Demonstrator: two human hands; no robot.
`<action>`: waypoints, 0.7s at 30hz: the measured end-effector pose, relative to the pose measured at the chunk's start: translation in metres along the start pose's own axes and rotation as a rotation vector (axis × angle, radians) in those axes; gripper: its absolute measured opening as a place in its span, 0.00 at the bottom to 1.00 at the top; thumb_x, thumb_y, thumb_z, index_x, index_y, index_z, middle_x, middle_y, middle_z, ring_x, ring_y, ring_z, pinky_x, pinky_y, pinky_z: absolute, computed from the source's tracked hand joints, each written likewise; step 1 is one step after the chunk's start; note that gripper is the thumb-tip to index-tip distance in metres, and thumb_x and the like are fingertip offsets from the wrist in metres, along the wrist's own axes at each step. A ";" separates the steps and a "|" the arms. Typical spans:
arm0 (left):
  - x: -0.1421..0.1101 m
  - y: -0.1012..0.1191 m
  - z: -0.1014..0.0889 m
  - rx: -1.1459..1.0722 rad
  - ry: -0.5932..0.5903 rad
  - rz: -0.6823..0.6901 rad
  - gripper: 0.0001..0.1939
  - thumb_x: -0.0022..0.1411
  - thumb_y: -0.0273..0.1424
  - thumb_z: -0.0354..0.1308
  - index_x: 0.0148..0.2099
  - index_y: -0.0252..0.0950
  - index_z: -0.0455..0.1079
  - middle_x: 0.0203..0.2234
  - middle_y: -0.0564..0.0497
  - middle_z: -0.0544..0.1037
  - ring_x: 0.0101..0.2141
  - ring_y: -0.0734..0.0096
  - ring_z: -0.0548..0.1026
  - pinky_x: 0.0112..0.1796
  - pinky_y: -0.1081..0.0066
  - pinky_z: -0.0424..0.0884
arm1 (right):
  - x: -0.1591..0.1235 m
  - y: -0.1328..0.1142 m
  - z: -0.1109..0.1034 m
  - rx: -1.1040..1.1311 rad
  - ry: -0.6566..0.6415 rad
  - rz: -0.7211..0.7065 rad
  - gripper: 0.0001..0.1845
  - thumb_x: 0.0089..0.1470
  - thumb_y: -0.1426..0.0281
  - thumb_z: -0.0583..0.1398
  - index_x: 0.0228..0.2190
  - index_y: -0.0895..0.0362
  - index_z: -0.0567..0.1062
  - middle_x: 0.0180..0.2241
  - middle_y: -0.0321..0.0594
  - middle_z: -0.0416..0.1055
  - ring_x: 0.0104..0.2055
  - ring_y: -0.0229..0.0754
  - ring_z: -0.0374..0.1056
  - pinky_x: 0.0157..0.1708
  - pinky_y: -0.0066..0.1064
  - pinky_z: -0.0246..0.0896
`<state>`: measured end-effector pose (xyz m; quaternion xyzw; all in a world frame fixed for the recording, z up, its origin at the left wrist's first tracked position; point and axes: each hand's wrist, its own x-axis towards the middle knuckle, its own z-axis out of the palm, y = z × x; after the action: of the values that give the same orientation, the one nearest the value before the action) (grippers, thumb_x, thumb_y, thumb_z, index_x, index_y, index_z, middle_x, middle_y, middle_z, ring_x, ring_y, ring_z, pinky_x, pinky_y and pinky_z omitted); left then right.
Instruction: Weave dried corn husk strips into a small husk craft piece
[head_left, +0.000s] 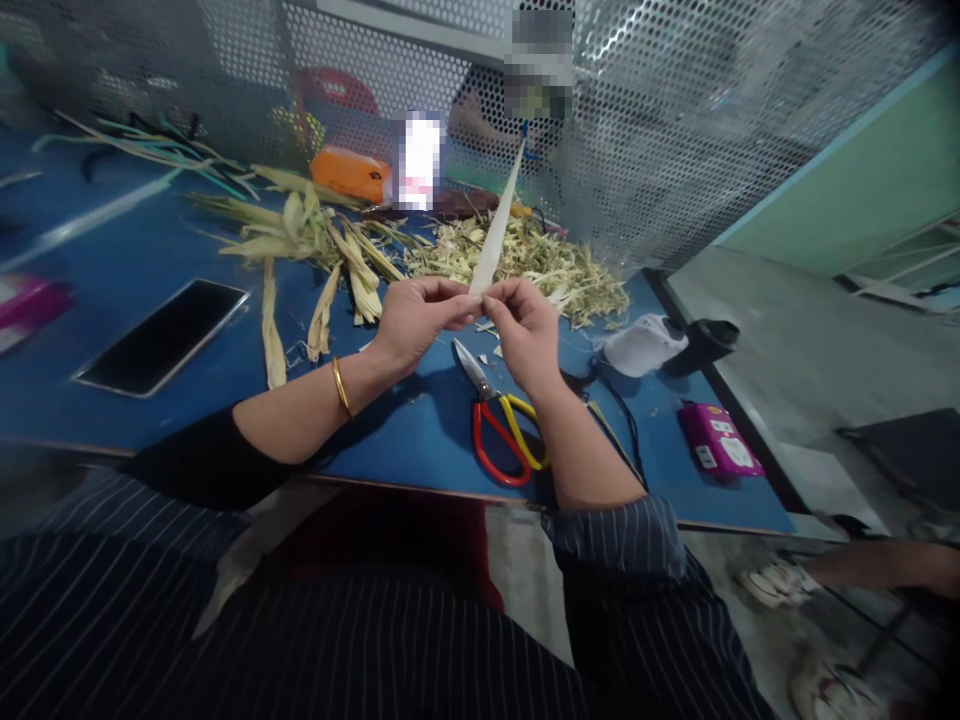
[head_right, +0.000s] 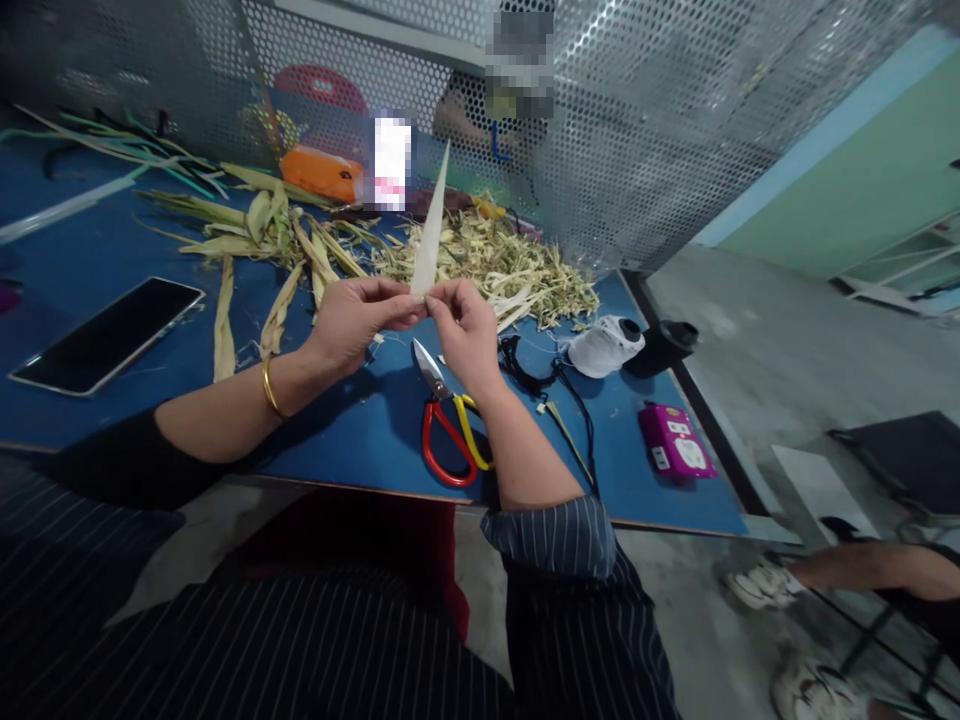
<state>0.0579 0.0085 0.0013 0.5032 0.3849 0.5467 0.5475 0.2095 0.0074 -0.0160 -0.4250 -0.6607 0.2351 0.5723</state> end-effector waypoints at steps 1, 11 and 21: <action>0.000 0.000 0.000 0.005 0.008 0.000 0.11 0.47 0.34 0.70 0.31 0.32 0.76 0.26 0.49 0.80 0.27 0.74 0.77 0.33 0.73 0.73 | 0.000 -0.001 0.001 0.008 -0.003 0.001 0.03 0.55 0.70 0.60 0.30 0.55 0.70 0.26 0.32 0.71 0.29 0.34 0.67 0.32 0.29 0.63; 0.002 -0.001 0.002 -0.142 0.083 -0.174 0.07 0.49 0.29 0.66 0.26 0.32 0.71 0.18 0.54 0.74 0.19 0.81 0.69 0.24 0.78 0.66 | -0.005 -0.002 0.004 -0.143 0.000 -0.181 0.06 0.56 0.73 0.60 0.37 0.53 0.72 0.32 0.33 0.72 0.34 0.35 0.70 0.38 0.30 0.65; 0.001 -0.002 -0.001 -0.241 0.028 -0.283 0.06 0.46 0.27 0.65 0.28 0.33 0.72 0.20 0.55 0.75 0.24 0.79 0.73 0.26 0.79 0.68 | -0.006 -0.004 0.003 -0.289 0.037 -0.285 0.04 0.57 0.72 0.59 0.30 0.54 0.73 0.31 0.34 0.72 0.34 0.36 0.67 0.38 0.31 0.63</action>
<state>0.0577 0.0099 -0.0008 0.3672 0.3912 0.5134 0.6697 0.2059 0.0011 -0.0167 -0.4093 -0.7302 0.0467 0.5451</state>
